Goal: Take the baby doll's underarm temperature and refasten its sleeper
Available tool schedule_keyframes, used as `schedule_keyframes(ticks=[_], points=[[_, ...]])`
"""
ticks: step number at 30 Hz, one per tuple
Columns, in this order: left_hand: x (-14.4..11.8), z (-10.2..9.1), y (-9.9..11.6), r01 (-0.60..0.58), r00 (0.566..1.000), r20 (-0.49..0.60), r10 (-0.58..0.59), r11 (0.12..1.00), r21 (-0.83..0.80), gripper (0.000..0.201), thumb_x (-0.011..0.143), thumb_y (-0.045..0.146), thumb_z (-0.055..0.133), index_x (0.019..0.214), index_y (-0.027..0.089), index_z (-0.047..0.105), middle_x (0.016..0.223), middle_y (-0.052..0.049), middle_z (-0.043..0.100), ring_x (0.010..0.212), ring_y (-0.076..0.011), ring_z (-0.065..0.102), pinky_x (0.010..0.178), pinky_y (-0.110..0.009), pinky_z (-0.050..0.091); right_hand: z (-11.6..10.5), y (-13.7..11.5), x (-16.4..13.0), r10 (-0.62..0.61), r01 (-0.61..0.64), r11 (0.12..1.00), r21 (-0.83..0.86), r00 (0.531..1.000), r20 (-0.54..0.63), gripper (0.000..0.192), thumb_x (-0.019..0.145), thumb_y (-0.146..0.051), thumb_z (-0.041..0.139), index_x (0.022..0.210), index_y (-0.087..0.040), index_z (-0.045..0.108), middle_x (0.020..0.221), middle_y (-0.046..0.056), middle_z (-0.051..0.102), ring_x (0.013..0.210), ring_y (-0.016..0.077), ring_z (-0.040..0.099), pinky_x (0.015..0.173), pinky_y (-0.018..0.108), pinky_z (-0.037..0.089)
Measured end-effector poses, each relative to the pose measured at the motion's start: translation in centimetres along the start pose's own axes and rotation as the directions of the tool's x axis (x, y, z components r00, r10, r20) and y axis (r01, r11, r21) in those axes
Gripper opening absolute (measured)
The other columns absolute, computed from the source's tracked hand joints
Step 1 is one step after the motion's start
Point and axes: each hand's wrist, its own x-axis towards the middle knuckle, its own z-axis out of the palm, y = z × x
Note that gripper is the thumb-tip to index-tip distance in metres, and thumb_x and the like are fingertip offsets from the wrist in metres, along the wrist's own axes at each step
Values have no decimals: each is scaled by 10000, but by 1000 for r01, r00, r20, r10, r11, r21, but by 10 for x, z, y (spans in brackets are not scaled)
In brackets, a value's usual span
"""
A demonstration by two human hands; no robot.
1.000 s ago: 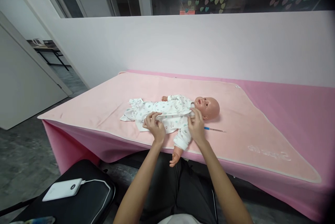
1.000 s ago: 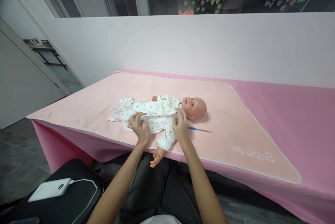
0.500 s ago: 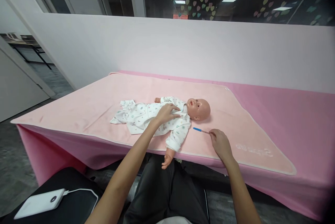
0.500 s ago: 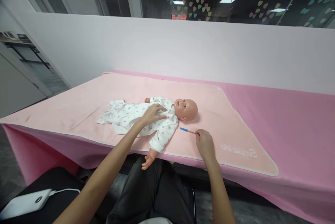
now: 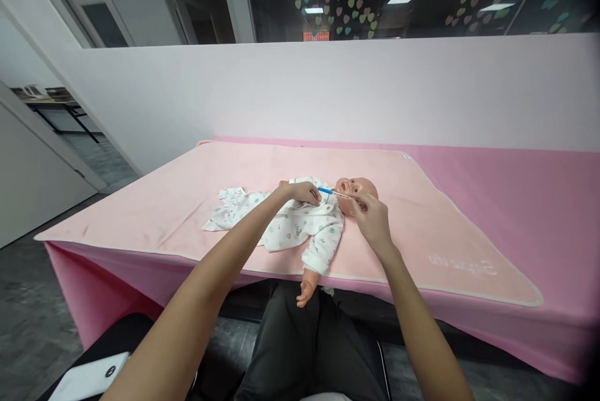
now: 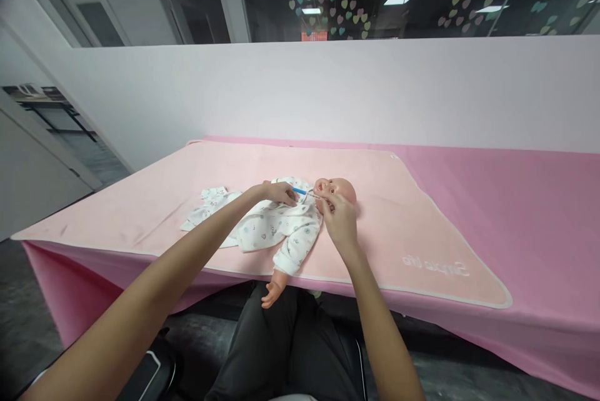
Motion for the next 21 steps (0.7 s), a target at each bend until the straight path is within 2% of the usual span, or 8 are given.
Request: schedule_keyframes(ticks=[3,6,9,13,15,18,21], points=[[-4,2,-4,-59,998,2,59,998,-15,265,441,184,756,695,180,681,636,22,602,571,-92,510,526,-186,364,9,0,8,71,-69,996,58,997,-31,176,805,-297,499,837,-199,642,847,52,685,718,184,628,649,296,479],[-6,0,-8,-63,998,7,64,994,-94,212,456,183,745,653,164,667,587,19,582,552,-86,491,496,-177,350,11,3,10,136,-131,986,104,990,-38,145,786,-327,535,805,-205,610,790,34,678,666,170,623,607,277,478],[-7,-7,-8,-56,998,-15,54,980,-189,170,519,222,724,635,135,634,568,5,554,525,-86,471,489,-199,367,12,2,12,146,-141,983,120,988,-40,147,766,-349,567,789,-207,598,785,26,673,655,164,622,609,276,482],[-7,-22,-6,-113,987,-148,62,927,-358,176,643,260,666,591,125,566,546,9,482,504,-66,430,529,-222,396,24,1,21,92,-87,986,142,995,-29,135,780,-338,554,798,-205,575,826,35,668,635,154,616,620,282,483],[-7,-28,-4,-135,974,-222,45,903,-409,159,671,232,647,597,129,551,537,19,457,482,-54,404,502,-210,368,37,3,29,43,-43,995,95,999,2,99,790,-305,544,792,-207,561,786,26,663,626,151,608,644,287,473],[-10,-32,2,-147,961,-276,23,888,-437,100,683,180,631,644,134,551,527,32,440,445,-42,376,446,-195,299,62,8,44,-19,23,997,-73,998,64,35,799,-231,529,812,-206,549,732,20,653,656,165,603,659,293,444],[-14,-30,9,-155,962,-273,28,875,-458,68,682,150,631,695,135,566,553,26,478,437,-44,391,429,-197,271,89,11,58,-10,42,980,-193,987,160,132,792,-146,533,918,-186,544,728,42,650,640,175,589,584,275,417]])
